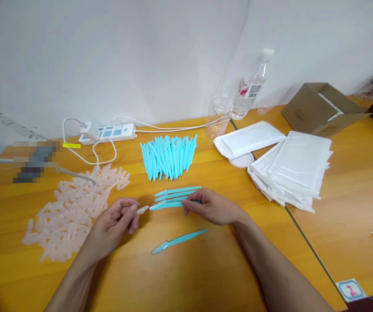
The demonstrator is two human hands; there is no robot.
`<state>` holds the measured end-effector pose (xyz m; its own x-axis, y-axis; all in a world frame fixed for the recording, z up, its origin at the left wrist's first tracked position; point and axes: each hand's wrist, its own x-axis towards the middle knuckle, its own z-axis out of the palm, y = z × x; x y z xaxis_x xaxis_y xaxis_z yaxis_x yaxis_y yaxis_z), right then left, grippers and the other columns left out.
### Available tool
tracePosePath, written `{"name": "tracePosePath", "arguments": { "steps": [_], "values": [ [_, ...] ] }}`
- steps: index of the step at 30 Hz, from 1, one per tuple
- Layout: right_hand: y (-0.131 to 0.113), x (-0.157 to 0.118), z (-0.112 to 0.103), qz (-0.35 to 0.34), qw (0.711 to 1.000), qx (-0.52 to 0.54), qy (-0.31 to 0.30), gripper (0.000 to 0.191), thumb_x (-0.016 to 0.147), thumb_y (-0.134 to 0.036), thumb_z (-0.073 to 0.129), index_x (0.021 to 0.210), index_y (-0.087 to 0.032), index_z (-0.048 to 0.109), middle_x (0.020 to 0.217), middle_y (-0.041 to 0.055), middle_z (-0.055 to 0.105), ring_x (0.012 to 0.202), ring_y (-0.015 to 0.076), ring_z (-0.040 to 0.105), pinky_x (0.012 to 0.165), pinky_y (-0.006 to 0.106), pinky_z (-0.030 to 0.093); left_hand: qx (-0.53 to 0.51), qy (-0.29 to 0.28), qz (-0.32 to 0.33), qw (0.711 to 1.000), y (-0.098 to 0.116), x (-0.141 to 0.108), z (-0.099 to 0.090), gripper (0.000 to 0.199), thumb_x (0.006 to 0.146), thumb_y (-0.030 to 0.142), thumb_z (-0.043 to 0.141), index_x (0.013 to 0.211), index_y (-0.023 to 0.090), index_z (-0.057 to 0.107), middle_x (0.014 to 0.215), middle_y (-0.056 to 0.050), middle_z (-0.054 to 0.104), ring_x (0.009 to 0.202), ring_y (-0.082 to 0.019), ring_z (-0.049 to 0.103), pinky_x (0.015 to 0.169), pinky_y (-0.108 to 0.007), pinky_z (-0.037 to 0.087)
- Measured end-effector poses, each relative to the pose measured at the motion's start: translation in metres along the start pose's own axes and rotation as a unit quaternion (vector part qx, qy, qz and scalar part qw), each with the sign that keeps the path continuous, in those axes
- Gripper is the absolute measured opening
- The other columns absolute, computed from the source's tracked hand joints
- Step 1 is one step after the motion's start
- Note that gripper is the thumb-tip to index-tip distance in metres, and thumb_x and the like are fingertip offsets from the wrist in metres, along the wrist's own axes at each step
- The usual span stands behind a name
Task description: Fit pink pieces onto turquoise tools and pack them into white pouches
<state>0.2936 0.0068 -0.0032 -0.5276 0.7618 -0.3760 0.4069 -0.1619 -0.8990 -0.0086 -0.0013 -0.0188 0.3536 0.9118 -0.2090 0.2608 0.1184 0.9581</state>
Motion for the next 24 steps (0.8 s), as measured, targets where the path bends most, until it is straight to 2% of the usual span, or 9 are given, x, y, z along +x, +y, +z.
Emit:
{"name": "tracePosePath", "arguments": {
  "steps": [9, 12, 16, 19, 24],
  "values": [
    [-0.002, 0.005, 0.012, -0.021, 0.999, -0.03, -0.012, 0.05, 0.097, -0.059, 0.046, 0.085, -0.016, 0.069, 0.062, -0.0053, 0.037, 0.057, 0.0096, 0.033, 0.052, 0.024, 0.028, 0.058, -0.037, 0.02, 0.997, 0.006, -0.001, 0.02, 0.025, 0.103, 0.042, 0.044, 0.102, 0.02, 0.054, 0.066, 0.004, 0.058, 0.056, -0.01, 0.052, 0.055, -0.022, 0.042],
    [-0.003, 0.007, 0.017, -0.031, 0.997, -0.044, 0.056, 0.043, 0.097, -0.054, 0.049, 0.088, -0.017, 0.067, 0.066, -0.0046, 0.044, 0.06, 0.0101, 0.036, 0.054, 0.023, 0.03, 0.147, -0.026, 0.056, 0.987, 0.004, -0.001, 0.019, 0.024, 0.101, 0.041, 0.05, 0.113, 0.021, 0.057, 0.068, 0.004, 0.059, 0.057, -0.01, 0.052, 0.056, -0.022, 0.04],
    [-0.004, 0.006, 0.02, -0.057, 0.981, -0.113, 0.146, 0.031, 0.095, -0.045, 0.056, 0.086, -0.018, 0.07, 0.073, -0.0005, 0.059, 0.064, 0.0121, 0.048, 0.058, 0.025, 0.035, 0.29, -0.004, 0.153, 0.945, 0.0, 0.0, 0.012, 0.021, 0.096, 0.035, 0.061, 0.112, 0.023, 0.064, 0.082, -0.001, 0.066, 0.071, -0.014, 0.059, 0.067, -0.025, 0.044],
    [-0.004, 0.002, 0.02, -0.094, 0.961, -0.196, 0.169, 0.023, 0.094, -0.037, 0.06, 0.089, -0.02, 0.075, 0.084, 0.0048, 0.066, 0.073, 0.0153, 0.058, 0.066, 0.026, 0.04, 0.324, -0.006, 0.209, 0.923, -0.001, 0.002, 0.01, 0.016, 0.096, 0.03, 0.061, 0.108, 0.023, 0.068, 0.092, -0.005, 0.067, 0.085, -0.017, 0.061, 0.078, -0.029, 0.046],
    [-0.002, 0.0, 0.018, -0.117, 0.929, -0.304, 0.175, 0.018, 0.092, -0.034, 0.066, 0.091, -0.021, 0.078, 0.083, 0.0069, 0.064, 0.079, 0.0191, 0.058, 0.072, 0.03, 0.041, 0.351, 0.016, 0.234, 0.906, -0.006, 0.005, 0.012, 0.017, 0.095, 0.028, 0.062, 0.11, 0.023, 0.07, 0.09, -0.005, 0.062, 0.085, -0.018, 0.058, 0.076, -0.029, 0.046]
  ]
}}
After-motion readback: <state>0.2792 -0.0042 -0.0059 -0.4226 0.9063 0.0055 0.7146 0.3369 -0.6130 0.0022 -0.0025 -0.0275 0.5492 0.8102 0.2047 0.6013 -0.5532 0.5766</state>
